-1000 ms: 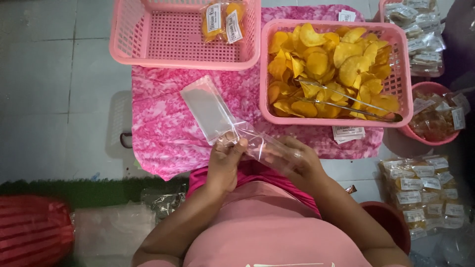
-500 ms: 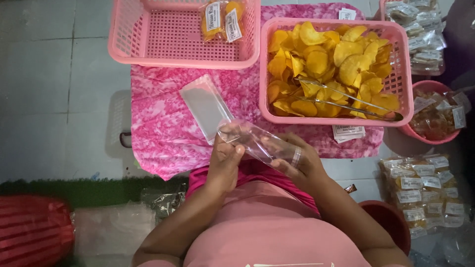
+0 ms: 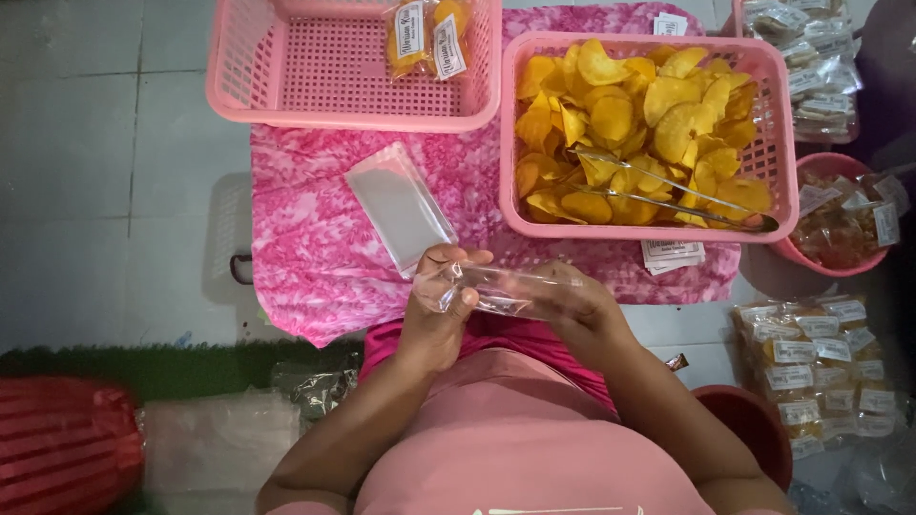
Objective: A person is manually packaging chips into small plastic bags using tongs and a spoon, then applying labels to the finished bags.
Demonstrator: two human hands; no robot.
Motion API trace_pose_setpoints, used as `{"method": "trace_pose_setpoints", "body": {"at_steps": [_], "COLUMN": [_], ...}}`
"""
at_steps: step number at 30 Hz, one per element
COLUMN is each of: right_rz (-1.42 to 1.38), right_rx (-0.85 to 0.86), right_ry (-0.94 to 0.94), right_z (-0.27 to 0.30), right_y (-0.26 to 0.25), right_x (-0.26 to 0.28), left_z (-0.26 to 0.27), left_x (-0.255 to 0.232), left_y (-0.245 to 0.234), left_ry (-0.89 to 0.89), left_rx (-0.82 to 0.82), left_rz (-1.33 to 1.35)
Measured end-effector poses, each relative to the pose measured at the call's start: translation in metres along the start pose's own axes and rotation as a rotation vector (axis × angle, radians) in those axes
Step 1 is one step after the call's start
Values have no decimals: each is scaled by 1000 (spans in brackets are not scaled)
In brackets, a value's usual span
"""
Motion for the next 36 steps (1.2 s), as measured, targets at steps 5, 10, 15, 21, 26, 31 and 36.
{"method": "trace_pose_setpoints", "body": {"at_steps": [5, 10, 15, 21, 26, 31, 36], "right_rz": [-93, -74, -27, 5, 7, 10, -66], "right_rx": [50, 12, 35, -33, -24, -28, -26], "right_ry": [26, -5, 1, -78, -88, -93, -135], "right_z": [-1, -4, 2, 3, -4, -4, 2], "right_y": [-2, 1, -2, -7, 0, -5, -16], "right_x": [0, 3, -1, -8, 7, 4, -13], "left_z": [4, 3, 3, -2, 2, 3, 1], "left_x": [-7, -2, -2, -7, -2, -7, 16], "left_y": [13, 2, 1, -7, 1, 8, -19], "left_ry": [-27, -19, -24, 3, -14, -8, -47], "left_rx": [22, -20, -32, -60, -46, -12, -9], "left_rz": [52, 12, 51, -5, 1, -29, -144]}}
Point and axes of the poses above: each hand's wrist, its own z-axis away from the middle knuckle, its own y-axis out of the palm, x = y × z, the point moved 7 cm from there along -z, towards the middle knuckle, and after that the axes turned 7 degrees about -x, right-handed, at the moved point
